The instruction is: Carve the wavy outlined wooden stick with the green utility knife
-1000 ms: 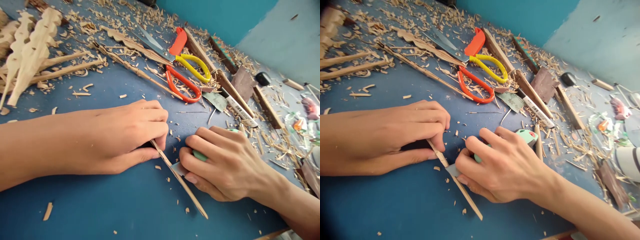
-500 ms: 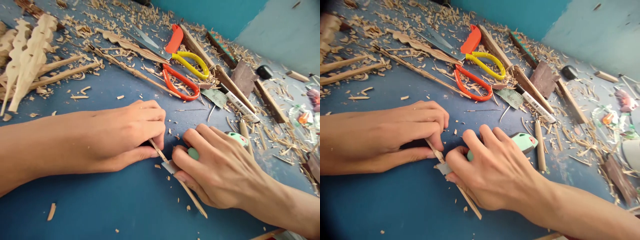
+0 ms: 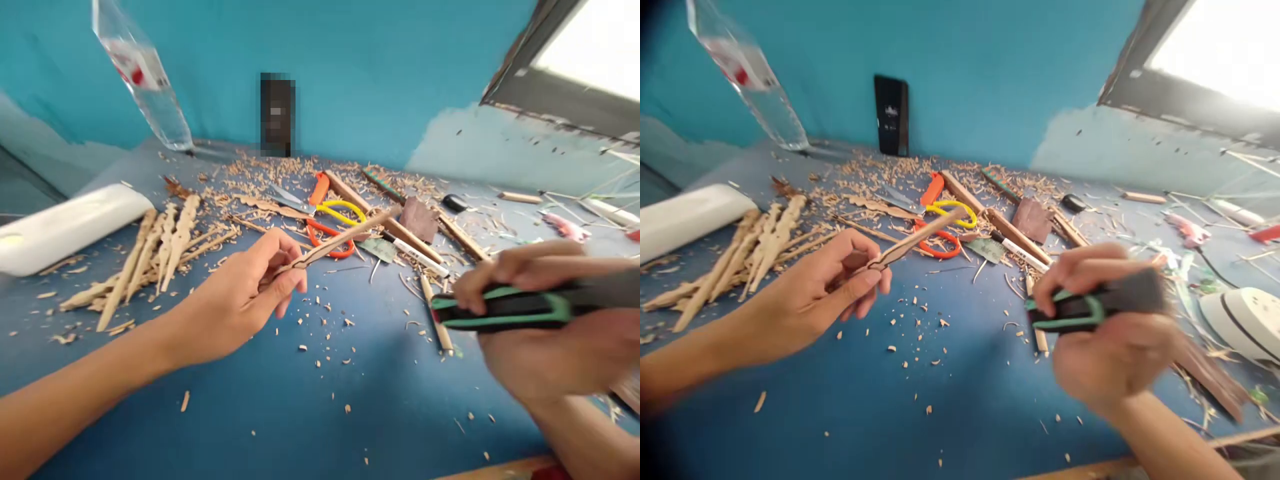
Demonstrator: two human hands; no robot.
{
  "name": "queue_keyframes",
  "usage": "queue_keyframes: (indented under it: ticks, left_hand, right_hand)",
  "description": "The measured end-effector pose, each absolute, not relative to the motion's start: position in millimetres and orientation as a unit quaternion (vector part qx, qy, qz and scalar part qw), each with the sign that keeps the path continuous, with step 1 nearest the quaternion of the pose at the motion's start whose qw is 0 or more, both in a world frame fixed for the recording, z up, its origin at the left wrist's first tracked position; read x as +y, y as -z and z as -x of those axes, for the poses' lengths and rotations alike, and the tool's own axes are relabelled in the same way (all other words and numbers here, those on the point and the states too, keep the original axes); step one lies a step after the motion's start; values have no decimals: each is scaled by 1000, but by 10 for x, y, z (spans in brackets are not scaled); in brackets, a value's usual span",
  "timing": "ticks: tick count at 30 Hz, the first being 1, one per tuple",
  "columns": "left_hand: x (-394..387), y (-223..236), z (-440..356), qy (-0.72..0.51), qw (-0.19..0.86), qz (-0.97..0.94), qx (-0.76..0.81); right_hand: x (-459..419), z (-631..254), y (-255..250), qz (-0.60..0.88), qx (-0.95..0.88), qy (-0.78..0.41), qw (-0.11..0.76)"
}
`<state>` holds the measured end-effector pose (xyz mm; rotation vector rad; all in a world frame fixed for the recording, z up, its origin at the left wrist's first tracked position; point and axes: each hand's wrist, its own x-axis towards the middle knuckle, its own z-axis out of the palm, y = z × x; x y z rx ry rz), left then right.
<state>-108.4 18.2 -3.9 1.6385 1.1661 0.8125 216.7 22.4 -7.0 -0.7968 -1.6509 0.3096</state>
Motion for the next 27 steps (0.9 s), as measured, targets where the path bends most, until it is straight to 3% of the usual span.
queue_keyframes:
  ticks: [3, 7, 10, 15, 19, 24, 27]
  left_hand:
    - [15, -167, 948, -351, 591, -597, 413]
    - [-158, -406, 767, -391, 727, -478, 300]
    - [-191, -591, 643, -428, 752, -445, 231]
    - [-136, -916, 486, -409, 745, -481, 217]
    - [-137, -1090, 436, -388, 720, -533, 215]
    - [-251, -1121, 353, -448, 552, -637, 299]
    - [-339, -1085, 275, -484, 503, -634, 332]
  right_hand:
    - [142, -2072, 327, 309, -717, -162, 603]
    - [62, -1932, 427, 310, -786, -168, 508]
    - [60, -1928, 281, 313, -814, -142, 468]
    - [37, -2013, -439, 279, -818, -66, 498]
    - [-47, -1965, -1013, 282, -852, 82, 433]
    - [-94, -1825, -1125, 292, -846, 147, 421]
    - [-92, -1790, -1077, 295, -842, 155, 424]
